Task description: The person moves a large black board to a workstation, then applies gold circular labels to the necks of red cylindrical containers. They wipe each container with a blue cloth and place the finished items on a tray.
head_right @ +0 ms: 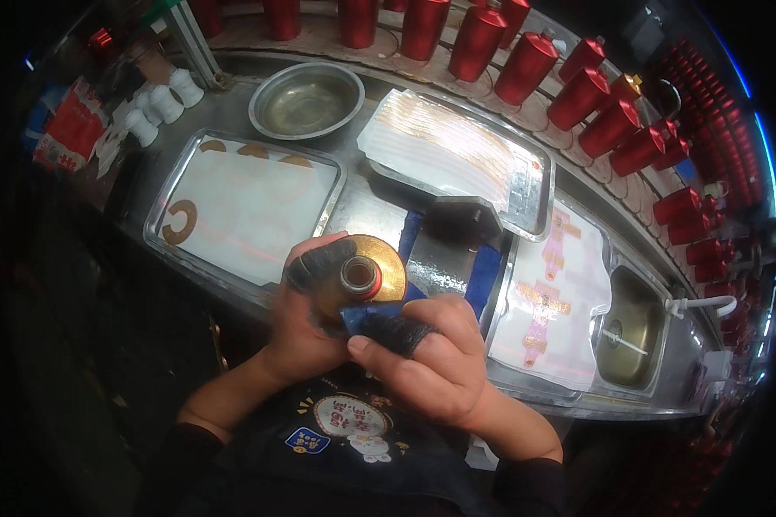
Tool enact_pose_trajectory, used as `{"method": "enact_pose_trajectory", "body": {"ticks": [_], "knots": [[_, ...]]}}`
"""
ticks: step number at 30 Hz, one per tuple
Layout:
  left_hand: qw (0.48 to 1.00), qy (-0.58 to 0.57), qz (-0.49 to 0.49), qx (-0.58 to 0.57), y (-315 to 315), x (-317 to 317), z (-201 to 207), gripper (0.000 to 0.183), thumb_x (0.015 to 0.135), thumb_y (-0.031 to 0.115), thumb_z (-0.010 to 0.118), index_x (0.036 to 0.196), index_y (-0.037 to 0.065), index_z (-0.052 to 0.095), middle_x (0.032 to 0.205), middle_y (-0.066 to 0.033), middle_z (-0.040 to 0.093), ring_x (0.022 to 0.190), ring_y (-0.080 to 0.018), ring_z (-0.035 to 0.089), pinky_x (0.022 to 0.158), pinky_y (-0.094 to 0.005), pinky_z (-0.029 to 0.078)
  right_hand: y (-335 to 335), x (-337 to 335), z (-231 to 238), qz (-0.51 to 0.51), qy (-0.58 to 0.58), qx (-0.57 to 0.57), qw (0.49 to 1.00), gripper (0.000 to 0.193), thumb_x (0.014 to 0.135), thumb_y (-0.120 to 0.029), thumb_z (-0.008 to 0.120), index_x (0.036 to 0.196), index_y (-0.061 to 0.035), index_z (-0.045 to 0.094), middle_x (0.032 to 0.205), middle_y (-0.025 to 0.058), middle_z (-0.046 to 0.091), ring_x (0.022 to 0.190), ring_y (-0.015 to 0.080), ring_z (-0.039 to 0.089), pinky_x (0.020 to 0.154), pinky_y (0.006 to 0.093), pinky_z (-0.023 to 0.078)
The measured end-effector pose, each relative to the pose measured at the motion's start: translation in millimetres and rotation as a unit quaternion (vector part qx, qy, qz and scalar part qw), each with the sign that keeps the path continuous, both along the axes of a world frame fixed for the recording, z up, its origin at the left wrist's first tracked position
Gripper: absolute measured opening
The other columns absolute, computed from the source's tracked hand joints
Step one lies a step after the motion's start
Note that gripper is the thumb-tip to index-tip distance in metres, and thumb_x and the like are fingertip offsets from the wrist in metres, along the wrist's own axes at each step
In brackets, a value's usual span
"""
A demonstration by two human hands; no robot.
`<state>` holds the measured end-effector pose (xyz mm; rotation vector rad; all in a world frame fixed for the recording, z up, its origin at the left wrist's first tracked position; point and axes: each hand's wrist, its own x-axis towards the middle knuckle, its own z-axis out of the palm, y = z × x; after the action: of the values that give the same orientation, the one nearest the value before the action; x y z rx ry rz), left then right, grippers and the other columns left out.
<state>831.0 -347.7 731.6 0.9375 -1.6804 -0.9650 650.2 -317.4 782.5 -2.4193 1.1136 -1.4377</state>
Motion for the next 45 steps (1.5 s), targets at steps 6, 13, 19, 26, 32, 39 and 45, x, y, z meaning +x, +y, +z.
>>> {"method": "enact_pose_trajectory", "body": {"ticks": [6,13,19,26,32,39,45], "knots": [[0.990,-0.080,0.075,-0.086,7,-5,-13,0.071,0.069,0.022,0.087,0.129,0.004,0.053,0.128,-0.0172,0.049,0.117,-0.0354,0.054,0.097,-0.0427,0.046,7,14,5,0.032,0.028,-0.014,0.999,0.034,0.062,-0.003,0.077,0.095,-0.0050,0.076,0.082,0.0048,0.060,0.082,0.0243,0.060,0.061,0.0348,0.049],[0.986,-0.050,0.128,-0.090,9,-13,-36,0.085,0.063,0.029,0.092,0.130,0.006,0.047,0.121,-0.0151,0.047,0.112,-0.0330,0.051,0.096,-0.0428,0.043,9,15,2,0.057,0.032,-0.003,0.998,0.036,0.062,-0.003,0.075,0.098,-0.0053,0.076,0.084,0.0056,0.063,0.081,0.0252,0.062,0.065,0.0340,0.051],[0.981,-0.058,0.140,-0.124,9,-15,-37,0.088,0.061,0.034,0.093,0.131,0.007,0.046,0.119,-0.0147,0.045,0.110,-0.0325,0.051,0.095,-0.0427,0.043,10,13,5,0.088,0.053,0.022,0.994,0.030,0.066,-0.001,0.077,0.096,-0.0050,0.075,0.082,0.0066,0.062,0.076,0.0261,0.061,0.064,0.0330,0.051],[0.981,0.066,-0.157,0.089,-22,18,-6,0.084,0.065,0.020,0.089,0.136,0.007,0.047,0.133,-0.0153,0.052,0.124,-0.0367,0.054,0.104,-0.0424,0.044,7,7,2,-0.049,-0.001,0.020,0.999,0.037,0.062,0.009,0.077,0.096,-0.0053,0.075,0.080,0.0075,0.061,0.073,0.0267,0.061,0.062,0.0331,0.049],[0.987,-0.061,0.039,-0.144,-7,2,-9,0.082,0.061,0.022,0.091,0.131,0.009,0.051,0.126,-0.0171,0.054,0.115,-0.0376,0.058,0.097,-0.0427,0.049,9,17,-2,-0.048,-0.013,0.017,0.999,0.037,0.061,0.010,0.078,0.095,-0.0053,0.074,0.081,0.0078,0.062,0.073,0.0266,0.061,0.061,0.0333,0.049],[0.993,-0.040,-0.028,-0.109,-10,-1,-18,0.090,0.062,0.022,0.092,0.136,0.006,0.043,0.130,-0.0184,0.049,0.119,-0.0387,0.052,0.104,-0.0460,0.042,9,18,-3,-0.050,-0.029,0.013,0.998,0.035,0.062,0.008,0.077,0.094,-0.0047,0.075,0.082,0.0079,0.062,0.071,0.0272,0.061,0.061,0.0341,0.049],[0.997,0.031,-0.074,0.009,-12,-2,-25,0.092,0.063,0.023,0.092,0.137,0.004,0.040,0.129,-0.0204,0.049,0.119,-0.0389,0.053,0.102,-0.0456,0.044,7,18,-3,-0.058,-0.036,0.017,0.998,0.034,0.062,0.007,0.077,0.094,-0.0044,0.074,0.083,0.0087,0.063,0.072,0.0277,0.061,0.062,0.0342,0.050]]}}
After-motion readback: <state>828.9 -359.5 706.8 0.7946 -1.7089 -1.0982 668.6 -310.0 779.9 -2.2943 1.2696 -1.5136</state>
